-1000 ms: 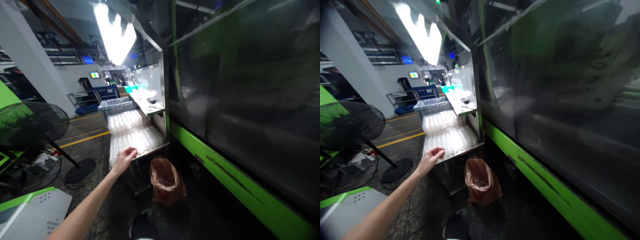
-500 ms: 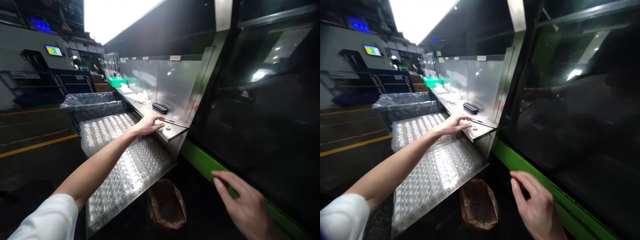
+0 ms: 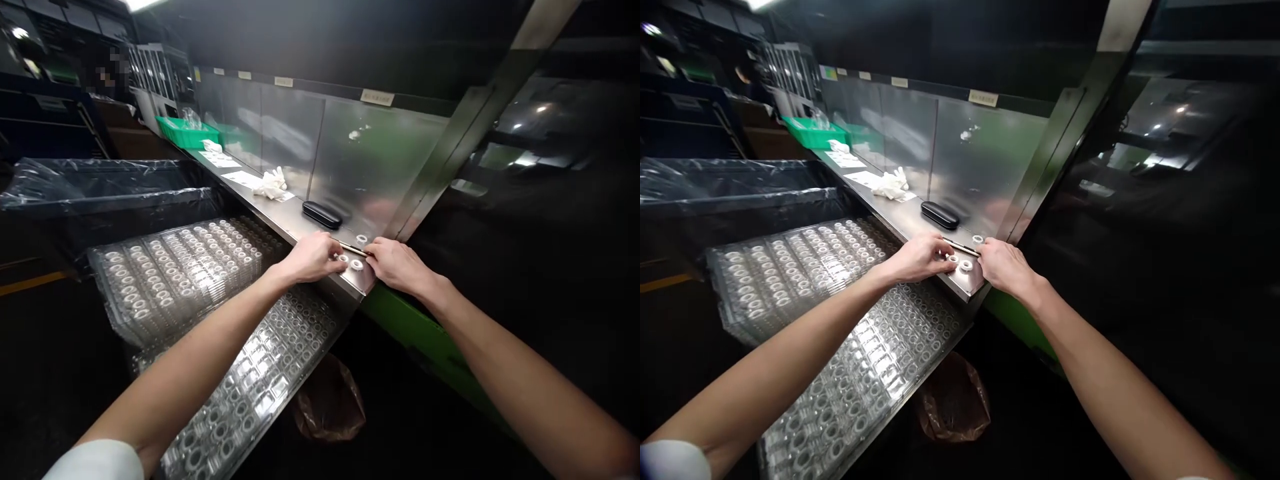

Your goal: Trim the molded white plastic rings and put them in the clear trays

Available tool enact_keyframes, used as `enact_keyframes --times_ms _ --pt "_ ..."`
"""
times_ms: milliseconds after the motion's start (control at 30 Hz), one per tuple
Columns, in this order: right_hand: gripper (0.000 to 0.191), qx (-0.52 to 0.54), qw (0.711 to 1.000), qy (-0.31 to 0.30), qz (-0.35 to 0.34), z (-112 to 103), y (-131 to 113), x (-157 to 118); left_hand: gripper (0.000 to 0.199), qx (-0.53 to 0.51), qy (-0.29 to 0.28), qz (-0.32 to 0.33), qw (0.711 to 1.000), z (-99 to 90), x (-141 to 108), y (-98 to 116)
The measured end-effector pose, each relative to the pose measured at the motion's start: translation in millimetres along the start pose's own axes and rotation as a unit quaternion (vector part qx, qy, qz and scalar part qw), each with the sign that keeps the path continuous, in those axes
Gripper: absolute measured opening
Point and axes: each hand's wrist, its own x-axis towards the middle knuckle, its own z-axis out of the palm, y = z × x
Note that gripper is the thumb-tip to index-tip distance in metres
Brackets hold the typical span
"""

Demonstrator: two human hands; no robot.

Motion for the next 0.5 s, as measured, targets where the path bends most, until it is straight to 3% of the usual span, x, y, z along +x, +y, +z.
enact_keyframes --times_ms 133,267,433,467,500 --pt "0.016 0.039 0.999 -0.028 -0.002 0 15 14 0.019 -0.082 0.089 -0.034 0.992 6.4 -19 1" --pt "0.01 0.083 0.994 -0.065 -0.006 0 25 25 0.031 -0.203 0.205 -0.122 0.95 13.1 -88 22" --pt "0.019 0.127 0.99 -0.059 0.003 4 40 34 0.026 -0.323 0.274 -0.287 0.859 53.3 -214 68" --pt "0.021 0.141 0.989 -0.035 -0.003 7 45 32 0.027 -0.343 0.287 -0.333 0.83 62.9 -238 76" --pt "0.022 0.158 0.987 0.011 -0.006 10 49 28 0.03 -0.38 0.308 -0.388 0.781 71.0 -260 82"
